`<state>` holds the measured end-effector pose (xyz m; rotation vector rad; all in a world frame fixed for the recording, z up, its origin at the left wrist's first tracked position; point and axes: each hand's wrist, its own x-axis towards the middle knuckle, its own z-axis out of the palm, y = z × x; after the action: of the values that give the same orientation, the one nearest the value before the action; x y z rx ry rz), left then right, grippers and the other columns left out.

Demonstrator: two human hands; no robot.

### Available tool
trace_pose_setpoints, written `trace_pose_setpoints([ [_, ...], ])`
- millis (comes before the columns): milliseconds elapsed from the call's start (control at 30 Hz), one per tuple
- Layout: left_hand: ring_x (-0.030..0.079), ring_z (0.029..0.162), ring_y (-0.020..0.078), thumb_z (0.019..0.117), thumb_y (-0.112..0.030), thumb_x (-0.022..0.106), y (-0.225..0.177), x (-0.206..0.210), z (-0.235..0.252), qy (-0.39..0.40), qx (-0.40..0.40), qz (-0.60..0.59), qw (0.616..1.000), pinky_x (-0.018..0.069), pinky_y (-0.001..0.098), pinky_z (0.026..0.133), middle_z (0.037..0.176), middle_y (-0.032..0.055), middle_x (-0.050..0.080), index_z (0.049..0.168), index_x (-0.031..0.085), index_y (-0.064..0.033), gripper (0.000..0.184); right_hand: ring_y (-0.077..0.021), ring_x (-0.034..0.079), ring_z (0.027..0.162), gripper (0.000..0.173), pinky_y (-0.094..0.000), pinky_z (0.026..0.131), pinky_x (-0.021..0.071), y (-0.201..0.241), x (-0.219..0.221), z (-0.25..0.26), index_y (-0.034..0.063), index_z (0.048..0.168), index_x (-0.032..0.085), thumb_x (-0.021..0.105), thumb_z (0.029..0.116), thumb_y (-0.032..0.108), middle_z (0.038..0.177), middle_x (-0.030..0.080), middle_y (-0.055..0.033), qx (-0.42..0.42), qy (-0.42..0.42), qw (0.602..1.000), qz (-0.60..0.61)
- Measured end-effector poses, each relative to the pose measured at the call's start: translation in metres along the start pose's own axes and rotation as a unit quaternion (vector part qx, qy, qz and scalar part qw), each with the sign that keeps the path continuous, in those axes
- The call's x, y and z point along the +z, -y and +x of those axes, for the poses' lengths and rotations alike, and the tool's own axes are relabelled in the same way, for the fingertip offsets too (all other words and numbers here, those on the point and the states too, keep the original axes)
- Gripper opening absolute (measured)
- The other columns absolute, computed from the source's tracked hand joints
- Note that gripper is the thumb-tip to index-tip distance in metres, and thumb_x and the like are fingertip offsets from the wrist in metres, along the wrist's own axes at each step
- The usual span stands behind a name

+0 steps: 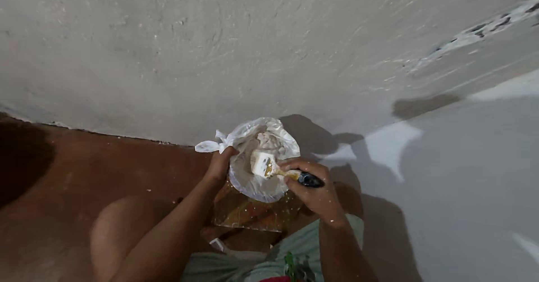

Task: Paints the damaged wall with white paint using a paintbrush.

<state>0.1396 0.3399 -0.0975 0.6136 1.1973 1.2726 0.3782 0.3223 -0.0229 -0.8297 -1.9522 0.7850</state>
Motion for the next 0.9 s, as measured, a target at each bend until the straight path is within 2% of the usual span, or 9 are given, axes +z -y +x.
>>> trace_pose_setpoints([
  [133, 0.067, 0.073, 0.0120, 0.1013, -0.013, 0.051, -0.002, -0.001, 0.002, 0.004, -0.008, 0.014, 1.000, 0.0586, 0.0308, 0.069, 0.081, 0.0046, 0.067, 0.109, 0.058, -0.0029, 0.015, -0.0098, 0.073, 0.096, 0.014, -0.0276, 0.086, 0.0614, 0.001, -0.027, -0.002, 0.0016, 0.094, 0.075, 0.069, 0.0812, 0.003, 0.101, 0.077, -0.0038, 0.066, -0.064, 0.996, -0.007],
  [233, 0.067, 0.072, 0.0119, 0.1005, -0.012, 0.052, -0.003, -0.001, 0.001, 0.015, -0.008, 0.037, 0.999, 0.0582, 0.0303, 0.068, 0.081, 0.0047, 0.067, 0.108, 0.059, -0.0026, 0.014, -0.0093, 0.074, 0.092, 0.014, -0.0273, 0.083, 0.0619, 0.008, -0.039, -0.001, 0.0039, 0.089, 0.075, 0.066, 0.0778, 0.000, 0.094, 0.078, -0.0016, 0.080, -0.122, 0.989, -0.003],
  [333, 0.067, 0.072, 0.0107, 0.0996, -0.011, 0.053, -0.005, 0.000, 0.001, 0.021, -0.005, 0.048, 0.999, 0.0585, 0.0293, 0.068, 0.081, 0.0041, 0.067, 0.108, 0.059, -0.0024, 0.013, -0.0134, 0.074, 0.097, 0.016, -0.0312, 0.087, 0.0619, 0.010, -0.034, 0.002, 0.0069, 0.092, 0.076, 0.065, 0.0810, 0.001, 0.098, 0.078, -0.0020, 0.071, -0.118, 0.989, 0.061],
  [433, 0.067, 0.074, 0.0101, 0.1013, -0.009, 0.051, -0.009, 0.002, -0.006, 0.014, -0.017, 0.047, 0.999, 0.0586, 0.0289, 0.070, 0.084, 0.0048, 0.066, 0.114, 0.056, -0.0003, 0.017, -0.0144, 0.072, 0.101, 0.014, -0.0315, 0.087, 0.0609, 0.001, -0.026, 0.001, 0.0035, 0.095, 0.075, 0.066, 0.0840, 0.002, 0.105, 0.076, -0.0050, 0.101, -0.063, 0.990, 0.082],
  [500, 0.067, 0.075, 0.0099, 0.1010, -0.010, 0.051, -0.012, 0.003, -0.010, -0.004, -0.018, 0.038, 0.999, 0.0591, 0.0290, 0.069, 0.087, 0.0055, 0.066, 0.119, 0.054, 0.0016, 0.021, -0.0080, 0.071, 0.092, 0.014, -0.0260, 0.080, 0.0602, -0.005, -0.031, -0.003, 0.0024, 0.094, 0.075, 0.068, 0.0818, 0.001, 0.101, 0.075, -0.0025, 0.136, -0.073, 0.987, 0.052],
  [567, 0.067, 0.075, 0.0093, 0.0991, -0.009, 0.052, -0.014, 0.004, -0.010, -0.020, -0.004, 0.027, 0.999, 0.0587, 0.0283, 0.069, 0.087, 0.0050, 0.066, 0.119, 0.053, 0.0012, 0.023, -0.0029, 0.067, 0.079, 0.014, -0.0212, 0.070, 0.0580, -0.003, -0.041, -0.005, 0.0021, 0.097, 0.074, 0.069, 0.0844, 0.004, 0.098, 0.074, 0.0001, 0.165, -0.066, 0.984, 0.024],
  [667, 0.067, 0.076, 0.0097, 0.0981, -0.010, 0.051, -0.012, 0.003, -0.007, -0.036, 0.012, 0.022, 0.999, 0.0588, 0.0289, 0.068, 0.088, 0.0053, 0.066, 0.119, 0.054, 0.0005, 0.023, -0.0014, 0.064, 0.065, 0.015, -0.0190, 0.058, 0.0559, 0.006, -0.050, -0.007, 0.0010, 0.102, 0.073, 0.069, 0.0880, 0.006, 0.093, 0.074, 0.0003, 0.195, -0.052, 0.979, 0.009],
  [800, 0.068, 0.076, 0.0118, 0.0989, -0.012, 0.052, -0.009, 0.003, -0.002, -0.056, 0.024, 0.027, 0.998, 0.0589, 0.0317, 0.069, 0.088, 0.0077, 0.067, 0.117, 0.057, 0.0025, 0.023, -0.0076, 0.067, 0.064, 0.016, -0.0231, 0.058, 0.0581, 0.021, -0.055, -0.006, 0.0005, 0.105, 0.071, 0.065, 0.0912, 0.004, 0.087, 0.074, -0.0029, 0.217, -0.074, 0.971, 0.074],
  [900, 0.068, 0.076, 0.0117, 0.0990, -0.014, 0.052, -0.006, 0.005, -0.001, -0.073, 0.024, 0.010, 0.997, 0.0590, 0.0320, 0.068, 0.088, 0.0073, 0.067, 0.117, 0.057, 0.0018, 0.025, -0.0110, 0.071, 0.068, 0.023, -0.0259, 0.062, 0.0612, 0.028, -0.056, -0.003, -0.0009, 0.113, 0.071, 0.058, 0.0943, 0.001, 0.088, 0.076, -0.0045, 0.159, -0.163, 0.961, 0.159],
])
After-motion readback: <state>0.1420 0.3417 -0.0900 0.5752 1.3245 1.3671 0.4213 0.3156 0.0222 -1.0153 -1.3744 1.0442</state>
